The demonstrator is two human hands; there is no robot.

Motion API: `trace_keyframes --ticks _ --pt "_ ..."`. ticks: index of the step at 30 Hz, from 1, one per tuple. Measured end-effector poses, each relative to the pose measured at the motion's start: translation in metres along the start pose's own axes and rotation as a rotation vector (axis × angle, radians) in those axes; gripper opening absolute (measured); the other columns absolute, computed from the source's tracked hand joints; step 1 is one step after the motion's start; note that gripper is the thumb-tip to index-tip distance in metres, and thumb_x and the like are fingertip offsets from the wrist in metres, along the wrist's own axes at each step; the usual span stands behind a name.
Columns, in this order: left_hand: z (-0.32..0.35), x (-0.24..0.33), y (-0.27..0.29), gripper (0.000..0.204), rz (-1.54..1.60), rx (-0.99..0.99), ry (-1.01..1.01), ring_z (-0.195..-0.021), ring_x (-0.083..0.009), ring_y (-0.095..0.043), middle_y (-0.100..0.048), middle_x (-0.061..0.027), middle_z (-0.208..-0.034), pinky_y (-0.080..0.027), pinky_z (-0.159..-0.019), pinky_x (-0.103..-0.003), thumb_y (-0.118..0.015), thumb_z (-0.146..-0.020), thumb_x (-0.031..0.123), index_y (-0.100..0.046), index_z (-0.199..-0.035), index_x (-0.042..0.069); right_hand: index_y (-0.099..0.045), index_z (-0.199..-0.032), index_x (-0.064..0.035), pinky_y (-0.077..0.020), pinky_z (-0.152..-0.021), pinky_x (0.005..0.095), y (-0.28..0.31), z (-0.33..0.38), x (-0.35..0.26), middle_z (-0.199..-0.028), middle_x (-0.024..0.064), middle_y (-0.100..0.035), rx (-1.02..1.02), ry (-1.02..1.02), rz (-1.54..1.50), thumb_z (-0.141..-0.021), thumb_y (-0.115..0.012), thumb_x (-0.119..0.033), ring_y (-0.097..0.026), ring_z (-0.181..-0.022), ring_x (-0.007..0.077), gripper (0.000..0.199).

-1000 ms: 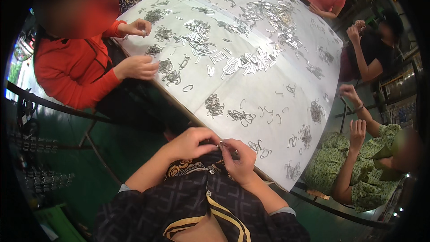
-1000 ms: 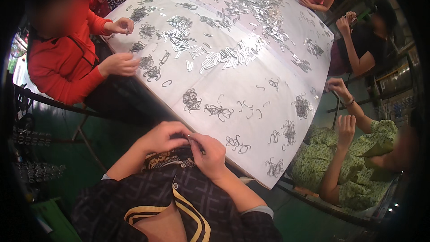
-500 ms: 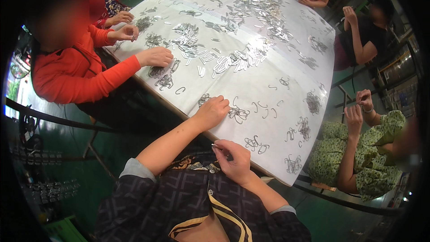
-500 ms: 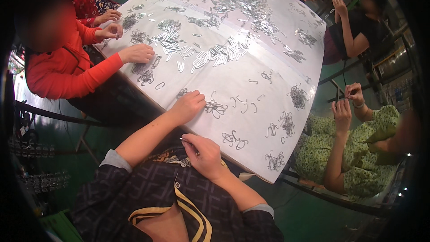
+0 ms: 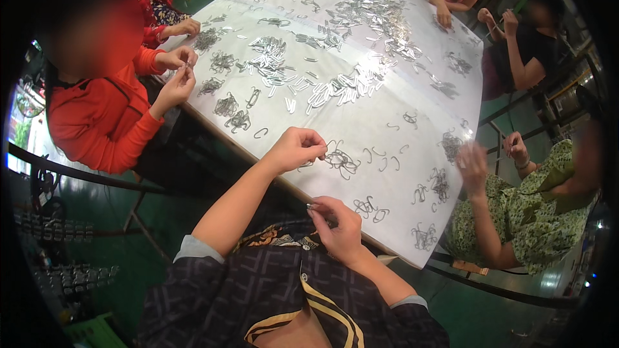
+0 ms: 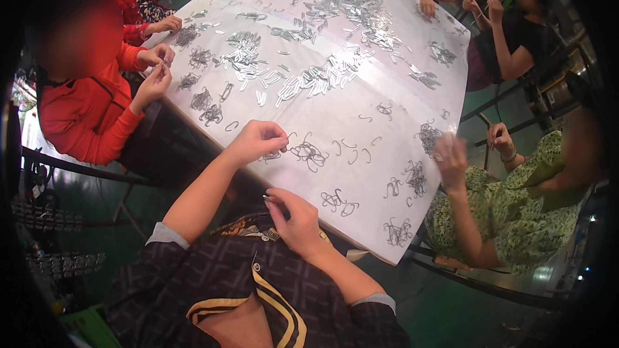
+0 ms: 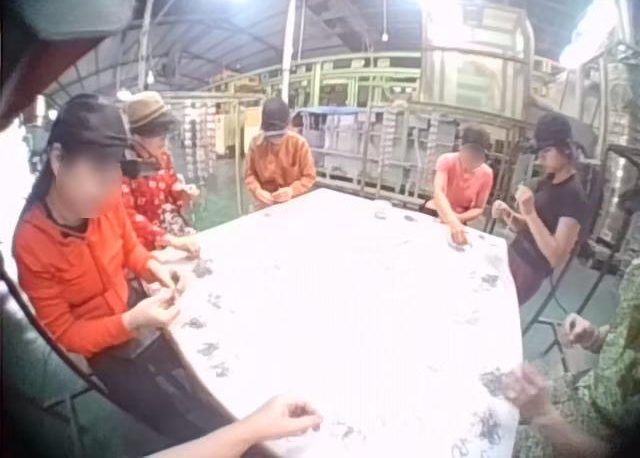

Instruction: The person sits at a large table in a workshop and assembles small metal keychains by hand. They pick up individual metal rings and hooks from a pile on the table, link them together, and place the finished units into a small pile. Other workers are visible around the table performing the same task.

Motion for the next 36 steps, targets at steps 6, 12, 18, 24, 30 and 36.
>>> trace_keyframes --ticks 6,12,18,24,30,36 --pt "0.081 0.030 -0.007 0.009 0.086 0.067 -0.174 -0.065 -0.0052 -0.054 -0.066 -0.0014 -0.078 -0.043 -0.060 -0.021 -0.068 -0.086 0.009 -0.066 -0.086 0.000 -0.061 -0.107 -0.0004 -0.0530 -0.072 0.0255 0.003 -0.001 0.002 -0.084 0.0089 -0.069 0.055 -0.060 0.000 -0.079 -0.071 0.007 -0.068 -0.076 0.0139 0.031" --pt "0.123 0.036 -0.013 0.005 -0.083 0.179 -0.326 -0.070 -0.0078 -0.051 -0.060 -0.0013 -0.081 -0.040 -0.061 -0.023 -0.069 -0.082 0.004 -0.065 -0.085 0.002 -0.061 -0.109 -0.0010 -0.0534 -0.071 0.0260 -0.001 -0.007 0.003 -0.084 0.0094 -0.070 0.037 -0.031 0.012 -0.078 -0.072 0.006 -0.069 -0.076 0.0151 0.034" --pt "0.130 0.033 -0.016 0.006 -0.166 0.312 -0.365 -0.071 -0.0126 -0.052 -0.060 -0.0041 -0.083 -0.040 -0.062 -0.025 -0.068 -0.080 0.002 -0.064 -0.084 0.002 -0.061 -0.111 -0.0020 -0.0561 -0.067 0.0306 -0.003 -0.014 -0.005 -0.083 0.0126 -0.070 0.007 0.055 0.084 -0.078 -0.072 0.005 -0.071 -0.075 0.0232 0.035" --pt "0.127 0.034 -0.020 0.007 -0.082 0.285 -0.495 -0.080 -0.0137 -0.055 -0.061 -0.0063 -0.090 -0.044 -0.071 -0.027 -0.064 -0.084 0.001 -0.061 -0.091 0.001 -0.061 -0.112 -0.0019 -0.0564 -0.066 0.0306 -0.008 -0.021 -0.005 -0.083 0.0129 -0.070 -0.029 0.124 0.102 -0.077 -0.072 0.005 -0.071 -0.075 0.0231 0.037" --pt "0.131 0.035 -0.015 0.008 0.039 0.240 -0.469 -0.088 -0.0140 -0.061 -0.065 -0.0071 -0.095 -0.049 -0.081 -0.028 -0.059 -0.091 0.003 -0.059 -0.098 -0.001 -0.061 -0.114 -0.0017 -0.0554 -0.065 0.0289 -0.008 -0.032 -0.011 -0.086 0.0113 -0.071 -0.050 0.204 0.068 -0.074 -0.074 0.005 -0.071 -0.074 0.0204 0.042" --pt "0.145 0.055 0.000 0.009 0.003 0.194 -0.533 -0.096 -0.0171 -0.059 -0.062 -0.0126 -0.101 -0.045 -0.090 -0.032 -0.050 -0.094 -0.004 -0.053 -0.102 0.000 -0.061 -0.111 0.0001 -0.0532 -0.065 0.0272 0.000 -0.040 0.008 -0.079 0.0103 -0.069 0.008 0.165 0.032 -0.076 -0.075 0.002 -0.068 -0.069 0.0164 0.038"
Point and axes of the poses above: each hand's wrist, its own z-axis away from the middle knuckle, its own y-axis out of the back of the hand, x = y × z, the point moved 5 cm from there along -z, towards the middle knuckle
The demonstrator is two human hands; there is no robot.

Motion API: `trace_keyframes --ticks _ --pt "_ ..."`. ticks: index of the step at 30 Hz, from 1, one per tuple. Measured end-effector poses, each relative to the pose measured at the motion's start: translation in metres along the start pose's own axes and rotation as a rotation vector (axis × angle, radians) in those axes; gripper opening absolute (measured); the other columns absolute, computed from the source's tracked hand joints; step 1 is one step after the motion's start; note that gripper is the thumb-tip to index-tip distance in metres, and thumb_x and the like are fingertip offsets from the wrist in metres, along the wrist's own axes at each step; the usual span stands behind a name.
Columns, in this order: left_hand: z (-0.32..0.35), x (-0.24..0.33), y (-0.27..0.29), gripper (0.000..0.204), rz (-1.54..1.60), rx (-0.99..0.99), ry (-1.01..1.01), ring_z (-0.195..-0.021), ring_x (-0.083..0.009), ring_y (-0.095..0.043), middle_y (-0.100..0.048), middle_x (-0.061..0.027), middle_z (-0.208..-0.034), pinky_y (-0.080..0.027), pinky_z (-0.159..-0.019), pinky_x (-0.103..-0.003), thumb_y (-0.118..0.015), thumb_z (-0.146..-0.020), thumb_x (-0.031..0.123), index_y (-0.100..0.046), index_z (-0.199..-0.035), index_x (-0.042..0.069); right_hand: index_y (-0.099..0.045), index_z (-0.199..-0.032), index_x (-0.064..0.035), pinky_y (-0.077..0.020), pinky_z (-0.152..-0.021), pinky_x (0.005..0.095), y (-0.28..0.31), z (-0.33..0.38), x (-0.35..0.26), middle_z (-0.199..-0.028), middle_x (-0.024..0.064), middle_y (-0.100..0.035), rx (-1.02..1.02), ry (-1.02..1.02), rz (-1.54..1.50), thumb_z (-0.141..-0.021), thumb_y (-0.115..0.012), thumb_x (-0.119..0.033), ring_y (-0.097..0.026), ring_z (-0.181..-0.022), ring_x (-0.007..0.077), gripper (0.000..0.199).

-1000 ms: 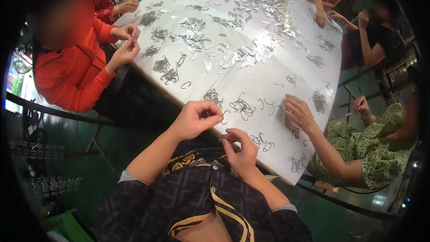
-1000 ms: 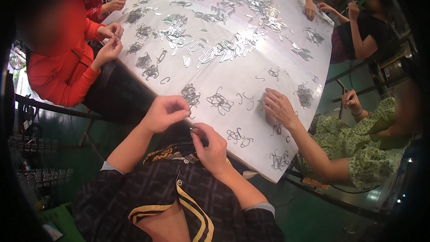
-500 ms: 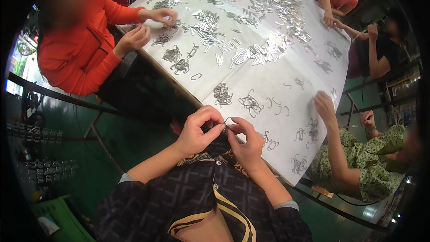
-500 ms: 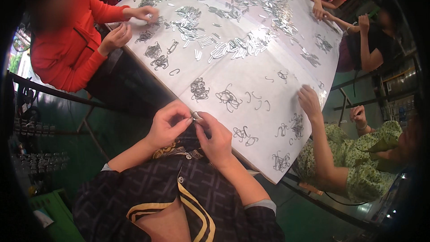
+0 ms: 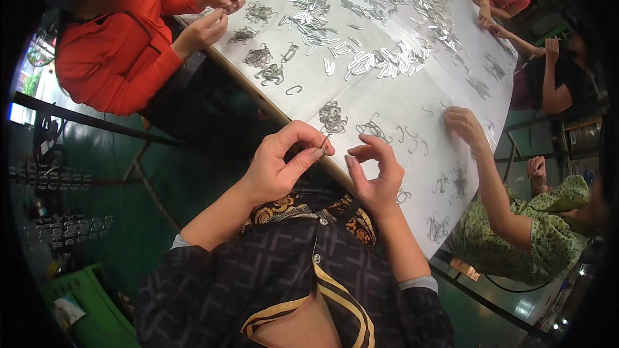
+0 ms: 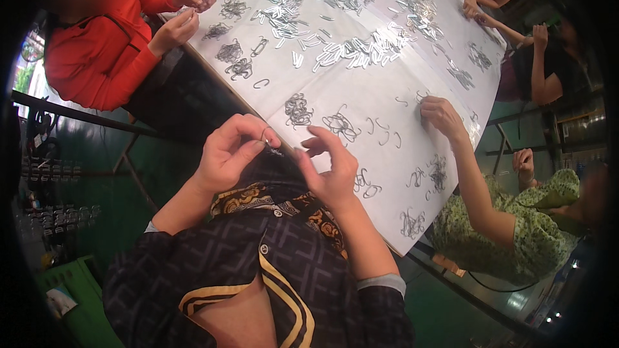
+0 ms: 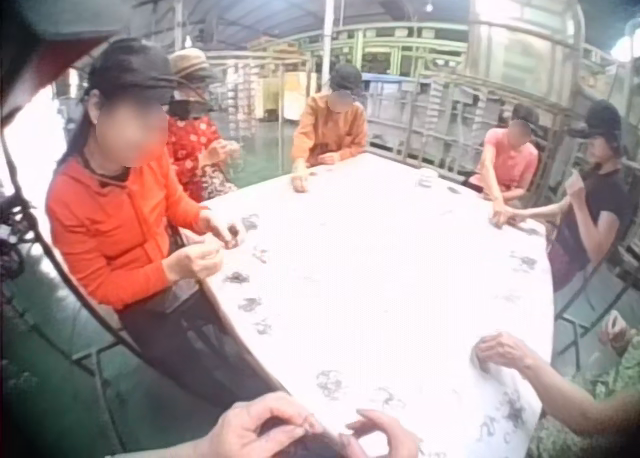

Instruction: The person sits at a large table in a workshop and assembles small metal keychains by hand. They pick up individual metal rings and hooks from a pile on the table, link them together, and place the finished units into a small pile. Other workers are visible around the table performing the same task.

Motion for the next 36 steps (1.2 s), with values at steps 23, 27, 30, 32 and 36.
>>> trace_keyframes --ticks 23,27,30,32,36 --pt "0.006 0.019 0.002 0.007 0.006 0.022 -0.063 -0.090 -0.0212 -0.060 -0.057 -0.0139 -0.096 -0.050 -0.084 -0.036 -0.054 -0.091 -0.005 -0.051 -0.095 0.000 -0.067 -0.108 -0.0045 -0.0450 -0.086 0.0364 -0.056 -0.100 0.163 -0.106 0.0095 -0.063 -0.014 0.137 0.878 -0.083 -0.057 -0.005 -0.055 -0.105 0.0265 0.027" --pt "0.010 0.013 0.000 0.009 0.050 0.023 -0.015 -0.092 -0.0208 -0.060 -0.056 -0.0137 -0.098 -0.050 -0.086 -0.036 -0.053 -0.090 -0.007 -0.052 -0.096 0.000 -0.067 -0.087 -0.0057 -0.0449 -0.083 0.0356 -0.067 -0.113 0.172 -0.092 0.0076 -0.063 -0.254 0.114 1.034 -0.077 -0.057 -0.006 -0.055 -0.096 0.0247 0.014" --pt "0.009 0.011 0.000 0.010 0.052 0.015 -0.013 -0.093 -0.0208 -0.060 -0.055 -0.0133 -0.099 -0.050 -0.087 -0.036 -0.052 -0.090 -0.008 -0.052 -0.096 -0.001 -0.065 -0.080 -0.0065 -0.0459 -0.080 0.0352 -0.068 -0.118 0.175 -0.086 0.0068 -0.062 -0.314 0.217 1.121 -0.076 -0.058 -0.007 -0.056 -0.090 0.0238 0.009" --pt "0.011 0.006 -0.002 0.010 0.072 0.013 0.009 -0.093 -0.0210 -0.060 -0.055 -0.0128 -0.099 -0.050 -0.087 -0.037 -0.051 -0.090 -0.009 -0.052 -0.097 -0.001 -0.065 -0.080 -0.0065 -0.0466 -0.079 0.0347 -0.069 -0.117 0.175 -0.085 0.0075 -0.062 -0.359 0.247 1.134 -0.076 -0.058 -0.007 -0.057 -0.088 0.0236 0.008" --pt "0.008 -0.002 -0.007 0.005 0.075 0.043 0.031 -0.091 -0.0168 -0.062 -0.064 -0.0103 -0.096 -0.048 -0.085 -0.030 -0.057 -0.091 -0.001 -0.056 -0.095 0.000 -0.064 -0.079 -0.0056 -0.0471 -0.078 0.0343 -0.070 -0.119 0.167 -0.083 0.0084 -0.061 -0.415 0.273 1.191 -0.074 -0.059 -0.007 -0.056 -0.087 0.0238 0.007"
Point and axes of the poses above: each hand's wrist, its own z-axis away from the middle knuckle, its own y-axis out of the back of the hand, x = y × z, the point moved 5 cm from there along -z, towards the middle knuckle
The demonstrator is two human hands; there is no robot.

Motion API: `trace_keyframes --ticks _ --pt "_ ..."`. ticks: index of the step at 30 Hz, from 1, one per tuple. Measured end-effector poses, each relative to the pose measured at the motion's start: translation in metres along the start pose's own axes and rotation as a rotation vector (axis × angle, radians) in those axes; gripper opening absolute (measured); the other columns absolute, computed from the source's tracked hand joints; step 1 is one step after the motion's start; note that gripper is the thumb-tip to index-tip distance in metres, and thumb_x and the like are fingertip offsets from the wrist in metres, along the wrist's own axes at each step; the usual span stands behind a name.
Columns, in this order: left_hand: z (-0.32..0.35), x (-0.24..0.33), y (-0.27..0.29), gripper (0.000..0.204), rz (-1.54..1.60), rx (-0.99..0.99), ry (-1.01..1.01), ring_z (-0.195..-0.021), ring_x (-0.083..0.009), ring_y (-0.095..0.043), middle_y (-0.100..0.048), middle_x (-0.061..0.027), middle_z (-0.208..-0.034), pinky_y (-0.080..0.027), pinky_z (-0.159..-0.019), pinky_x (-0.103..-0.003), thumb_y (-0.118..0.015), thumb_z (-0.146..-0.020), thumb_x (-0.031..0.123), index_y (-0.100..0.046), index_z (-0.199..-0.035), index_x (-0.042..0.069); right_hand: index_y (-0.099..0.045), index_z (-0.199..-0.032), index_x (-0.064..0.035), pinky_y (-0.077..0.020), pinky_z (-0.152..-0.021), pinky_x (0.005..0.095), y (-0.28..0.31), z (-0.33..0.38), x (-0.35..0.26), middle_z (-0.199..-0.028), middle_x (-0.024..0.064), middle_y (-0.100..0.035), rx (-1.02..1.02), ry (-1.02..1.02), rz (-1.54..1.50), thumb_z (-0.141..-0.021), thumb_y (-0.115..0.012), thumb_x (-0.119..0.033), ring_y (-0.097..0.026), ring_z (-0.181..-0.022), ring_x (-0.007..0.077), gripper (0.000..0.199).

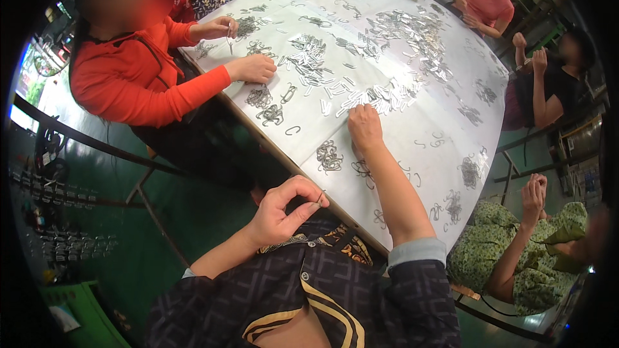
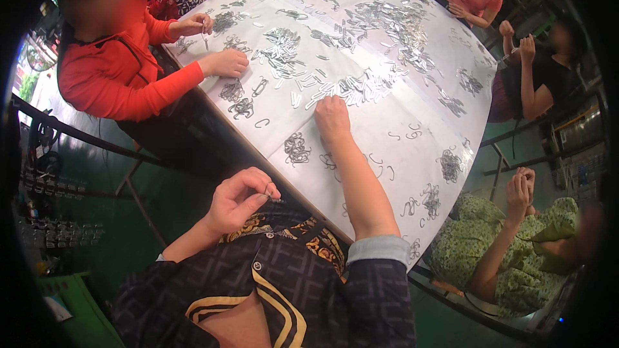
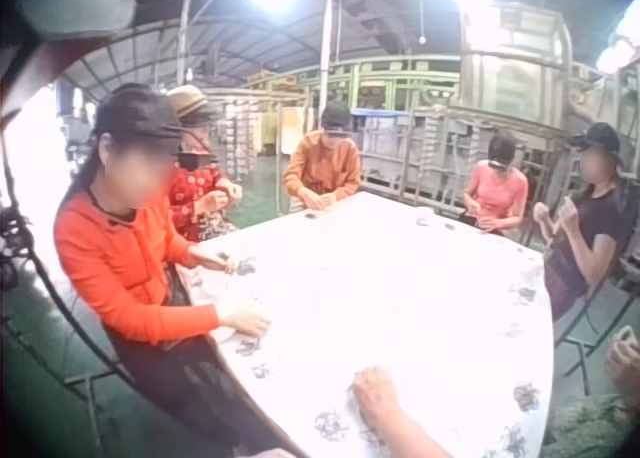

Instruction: The person sits at a large table in a workshop and assembles small metal keychains by hand. They pick up individual metal rings and hooks from a pile on the table, link them together, and place the finished units into a small pile. Other workers are visible around the table performing the same task.

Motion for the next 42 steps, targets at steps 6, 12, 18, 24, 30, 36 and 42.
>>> trace_keyframes --ticks 6,12,18,24,30,36,42 --pt "-0.002 -0.021 -0.006 0.004 -0.101 0.000 0.065 -0.090 -0.0165 -0.062 -0.065 -0.0086 -0.093 -0.048 -0.084 -0.030 -0.058 -0.091 0.002 -0.057 -0.094 0.000 -0.066 -0.088 0.0034 -0.0471 -0.064 0.0274 0.056 0.043 0.004 -0.076 0.0090 -0.065 0.004 -0.529 -1.074 -0.084 -0.065 -0.007 -0.059 -0.068 0.0145 0.011" --pt "-0.010 -0.028 -0.017 0.005 -0.212 -0.011 0.047 -0.085 -0.0185 -0.061 -0.064 -0.0091 -0.091 -0.048 -0.080 -0.030 -0.059 -0.089 0.002 -0.058 -0.094 0.000 -0.067 -0.092 0.0037 -0.0450 -0.061 0.0224 0.125 0.108 -0.019 -0.077 0.0037 -0.066 -0.042 -0.631 -1.743 -0.090 -0.066 -0.012 -0.056 -0.067 0.0083 0.016" --pt "-0.013 -0.033 -0.025 0.005 -0.275 -0.010 0.039 -0.082 -0.0202 -0.060 -0.061 -0.0096 -0.087 -0.048 -0.076 -0.030 -0.060 -0.088 0.001 -0.059 -0.093 0.000 -0.067 -0.089 0.0043 -0.0485 -0.066 0.0250 0.151 0.129 -0.034 -0.078 0.0056 -0.067 -0.014 -0.581 -1.712 -0.089 -0.065 -0.007 -0.061 -0.072 0.0089 0.012" --pt "-0.008 -0.034 -0.028 0.007 -0.299 -0.046 0.070 -0.084 -0.0220 -0.062 -0.062 -0.0108 -0.089 -0.049 -0.077 -0.031 -0.062 -0.086 0.000 -0.060 -0.092 -0.001 -0.068 -0.089 0.0010 -0.0479 -0.061 0.0292 0.171 0.131 -0.037 -0.076 0.0093 -0.065 0.158 -0.397 -1.412 -0.084 -0.066 -0.001 -0.062 -0.067 0.0173 0.006" --pt "-0.010 -0.051 -0.010 0.016 -0.101 -0.112 0.130 -0.088 -0.0184 -0.064 -0.067 -0.0115 -0.096 -0.050 -0.079 -0.030 -0.065 -0.084 -0.002 -0.065 -0.100 -0.001 -0.067 -0.086 -0.0003 -0.0459 -0.058 0.0287 0.183 0.144 -0.047 -0.075 0.0098 -0.063 0.305 -0.283 -1.242 -0.081 -0.067 0.003 -0.059 -0.064 0.0208 0.006" --pt "-0.055 -0.080 -0.009 0.011 -0.619 -0.126 -0.104 -0.082 -0.0239 -0.064 -0.068 -0.0093 -0.090 -0.051 -0.074 -0.033 -0.068 -0.081 0.003 -0.068 -0.092 0.002 -0.067 -0.087 -0.0011 -0.0461 -0.057 0.0299 0.184 0.158 -0.053 -0.075 0.0090 -0.064 0.305 -0.274 -1.245 -0.081 -0.067 0.004 -0.059 -0.064 0.0213 0.008" --pt "-0.090 -0.127 -0.055 0.009 -0.935 -0.284 -0.463 -0.084 -0.0238 -0.059 -0.063 -0.0046 -0.085 -0.049 -0.073 -0.035 -0.065 -0.074 0.007 -0.065 -0.083 0.006 -0.068 -0.089 -0.0018 -0.0462 -0.057 0.0298 0.183 0.166 -0.056 -0.074 0.0087 -0.065 0.340 -0.239 -1.241 -0.080 -0.069 0.004 -0.059 -0.065 0.0218 0.011"
Point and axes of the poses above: each hand's wrist, its own z-axis away from the middle knuckle, its own y-axis out of the back of the hand, x = y × z, the point moved 5 cm from there along -z, towards the middle knuckle
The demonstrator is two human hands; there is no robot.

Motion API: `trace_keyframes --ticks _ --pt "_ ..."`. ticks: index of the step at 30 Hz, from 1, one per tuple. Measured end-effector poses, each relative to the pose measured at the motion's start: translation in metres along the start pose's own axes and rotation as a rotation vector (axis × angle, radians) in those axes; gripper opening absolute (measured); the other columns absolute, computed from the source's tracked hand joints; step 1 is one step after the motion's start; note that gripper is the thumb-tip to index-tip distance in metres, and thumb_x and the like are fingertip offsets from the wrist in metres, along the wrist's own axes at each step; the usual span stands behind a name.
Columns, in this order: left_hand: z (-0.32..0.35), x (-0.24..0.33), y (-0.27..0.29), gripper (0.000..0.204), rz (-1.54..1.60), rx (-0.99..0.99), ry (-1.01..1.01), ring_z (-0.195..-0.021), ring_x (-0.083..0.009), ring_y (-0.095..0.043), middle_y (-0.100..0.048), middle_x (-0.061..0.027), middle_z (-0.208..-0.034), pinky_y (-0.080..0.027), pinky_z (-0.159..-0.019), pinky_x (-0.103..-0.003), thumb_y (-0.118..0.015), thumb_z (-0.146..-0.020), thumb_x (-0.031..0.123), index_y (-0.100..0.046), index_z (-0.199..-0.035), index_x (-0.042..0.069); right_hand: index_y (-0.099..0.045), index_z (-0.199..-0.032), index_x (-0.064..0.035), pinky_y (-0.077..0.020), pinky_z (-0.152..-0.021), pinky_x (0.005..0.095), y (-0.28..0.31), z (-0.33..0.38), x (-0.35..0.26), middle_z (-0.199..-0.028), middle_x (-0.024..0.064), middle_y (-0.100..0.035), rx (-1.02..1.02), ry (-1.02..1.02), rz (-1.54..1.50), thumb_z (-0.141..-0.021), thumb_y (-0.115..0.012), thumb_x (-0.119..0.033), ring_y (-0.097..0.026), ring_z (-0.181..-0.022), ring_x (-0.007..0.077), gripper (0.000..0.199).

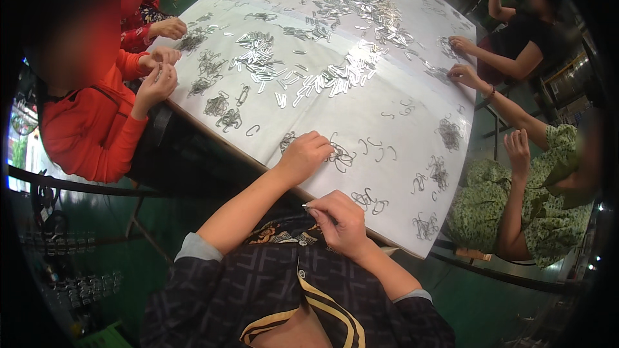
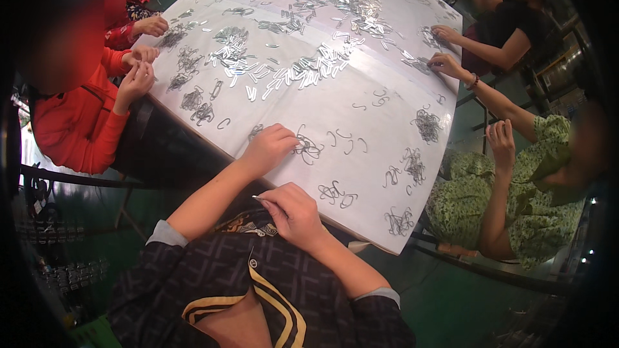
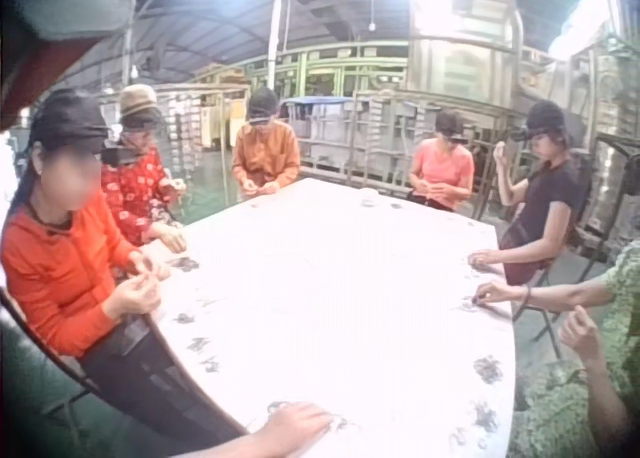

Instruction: The person sits at a large table in a workshop and assembles small metal keychains by hand. They pick up individual metal rings and hooks from a pile on the table, link them together, and place the finished units into a small pile. Other workers are visible around the table performing the same task.

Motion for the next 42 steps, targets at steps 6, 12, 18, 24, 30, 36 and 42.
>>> trace_keyframes --ticks 6,12,18,24,30,36,42 --pt "-0.013 -0.003 -0.021 0.004 -0.204 -0.130 -0.074 -0.085 -0.0235 -0.057 -0.059 -0.0054 -0.084 -0.048 -0.072 -0.036 -0.060 -0.076 0.009 -0.060 -0.079 0.007 -0.068 -0.089 -0.0018 -0.0467 -0.058 0.0302 0.002 0.004 -0.001 -0.074 0.0083 -0.064 0.004 -0.010 -0.018 -0.080 -0.068 0.004 -0.059 -0.064 0.0217 0.010" --pt "-0.012 -0.012 -0.003 0.004 0.337 -0.073 0.347 -0.081 -0.0184 -0.060 -0.062 -0.0065 -0.085 -0.047 -0.071 -0.032 -0.062 -0.085 0.007 -0.060 -0.086 0.004 -0.068 -0.088 -0.0002 -0.0467 -0.059 0.0293 0.003 0.004 0.001 -0.074 0.0091 -0.064 0.039 -0.044 -0.014 -0.081 -0.068 0.004 -0.059 -0.065 0.0207 0.008" --pt "0.009 0.012 0.052 0.011 1.139 -0.054 0.708 -0.074 -0.0072 -0.056 -0.064 -0.0034 -0.086 -0.045 -0.067 -0.024 -0.060 -0.094 0.011 -0.059 -0.097 0.001 -0.067 -0.086 0.0026 -0.0483 -0.062 0.0276 0.004 0.005 0.011 -0.076 0.0108 -0.065 0.132 -0.192 0.029 -0.082 -0.067 0.004 -0.062 -0.066 0.0184 0.004" --pt "0.040 0.051 0.093 0.010 1.150 0.016 0.673 -0.073 -0.0025 -0.047 -0.055 0.0035 -0.081 -0.039 -0.065 -0.020 -0.062 -0.093 0.011 -0.059 -0.095 0.002 -0.067 -0.086 0.0022 -0.0478 -0.062 0.0270 -0.002 0.004 0.016 -0.075 0.0099 -0.066 0.144 -0.194 0.033 -0.081 -0.067 0.004 -0.062 -0.066 0.0164 0.005" --pt "0.050 0.061 0.102 0.010 0.944 0.071 0.679 -0.073 -0.0047 -0.047 -0.057 0.0028 -0.081 -0.040 -0.065 -0.022 -0.063 -0.091 0.011 -0.059 -0.094 0.002 -0.068 -0.086 -0.0002 -0.0464 -0.058 0.0319 -0.006 0.000 0.012 -0.073 0.0112 -0.063 0.112 -0.159 0.060 -0.079 -0.069 0.002 -0.060 -0.064 0.0239 0.008" --pt "0.049 0.066 0.100 0.011 0.962 0.150 0.680 -0.074 -0.0072 -0.051 -0.060 -0.0002 -0.084 -0.044 -0.068 -0.024 -0.060 -0.092 0.010 -0.058 -0.097 0.001 -0.068 -0.086 -0.0007 -0.0461 -0.058 0.0320 -0.008 -0.002 0.007 -0.073 0.0109 -0.063 0.098 -0.128 0.084 -0.077 -0.070 0.003 -0.060 -0.064 0.0244 0.010" --pt "0.049 0.077 0.112 0.010 0.859 0.091 0.597 -0.077 -0.0129 -0.057 -0.061 -0.0072 -0.089 -0.047 -0.070 -0.028 -0.058 -0.092 0.008 -0.058 -0.098 0.001 -0.070 -0.085 -0.0011 -0.0459 -0.058 0.0317 -0.011 -0.004 0.002 -0.072 0.0104 -0.063 0.110 -0.105 0.075 -0.072 -0.075 0.003 -0.060 -0.064 0.0234 0.014"
Point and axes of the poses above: each hand's wrist, its own z-axis away from the middle knuckle, its own y-axis out of the back of the hand, x = y × z, the point moved 5 cm from there along -z, towards the middle knuckle
